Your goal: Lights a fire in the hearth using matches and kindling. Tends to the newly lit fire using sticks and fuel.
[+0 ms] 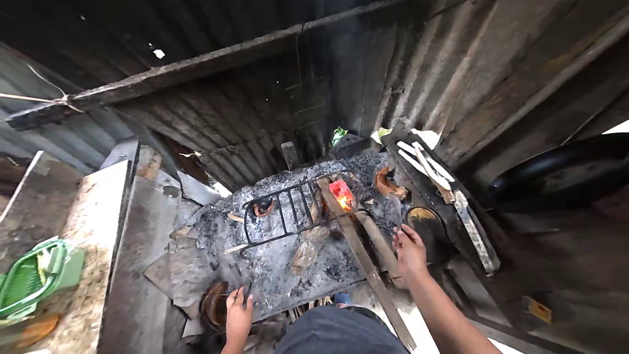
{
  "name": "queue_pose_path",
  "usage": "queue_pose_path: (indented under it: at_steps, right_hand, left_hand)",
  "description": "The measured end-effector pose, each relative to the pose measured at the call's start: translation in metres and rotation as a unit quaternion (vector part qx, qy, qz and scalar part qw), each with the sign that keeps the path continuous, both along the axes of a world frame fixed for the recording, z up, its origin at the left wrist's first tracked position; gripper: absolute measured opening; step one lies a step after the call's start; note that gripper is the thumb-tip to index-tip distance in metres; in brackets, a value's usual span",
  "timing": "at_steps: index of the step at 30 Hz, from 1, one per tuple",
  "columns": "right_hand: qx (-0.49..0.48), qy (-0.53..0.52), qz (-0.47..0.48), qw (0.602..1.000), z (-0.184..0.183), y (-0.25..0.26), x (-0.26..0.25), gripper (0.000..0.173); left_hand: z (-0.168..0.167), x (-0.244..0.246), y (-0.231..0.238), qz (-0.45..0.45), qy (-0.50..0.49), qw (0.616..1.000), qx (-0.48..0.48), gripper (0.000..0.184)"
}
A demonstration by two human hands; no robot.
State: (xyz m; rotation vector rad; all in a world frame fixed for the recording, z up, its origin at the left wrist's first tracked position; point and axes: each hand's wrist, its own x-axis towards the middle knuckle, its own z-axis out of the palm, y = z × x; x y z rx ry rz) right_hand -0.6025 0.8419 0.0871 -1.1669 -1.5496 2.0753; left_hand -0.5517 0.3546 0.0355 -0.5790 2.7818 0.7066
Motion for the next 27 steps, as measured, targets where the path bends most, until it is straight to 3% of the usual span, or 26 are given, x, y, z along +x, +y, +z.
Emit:
queue_pose_path:
  at_steps: [4, 13, 18, 27]
  right_hand:
    - [0.043, -0.106, 0.122, 0.986, -0.044, -0.002, 0.001, 0.033]
    - [0.011, -0.138, 0.109, 0.984, -0.066, -0.055, 0.035, 0.039]
    - [0.017, -0.153, 0.091, 0.984, -0.070, -0.057, 0.003, 0.036]
    - [0.045, -0.109, 0.068, 0.991, -0.089, -0.072, -0.056, 0.037]
  left_hand:
    - [-0.007, 0.035, -0.021, 0.010, 0.041, 0.998, -0.041, 0.044]
    - [-0.007, 0.109, -0.044, 0.035, 0.028, 0.997, -0.068, 0.048]
    - [0.001, 0.122, -0.041, -0.005, -0.006, 0.996, -0.085, 0.050]
    - [-0.002, 0.112, -0.020, -0.048, 0.103, 0.992, -0.061, 0.051]
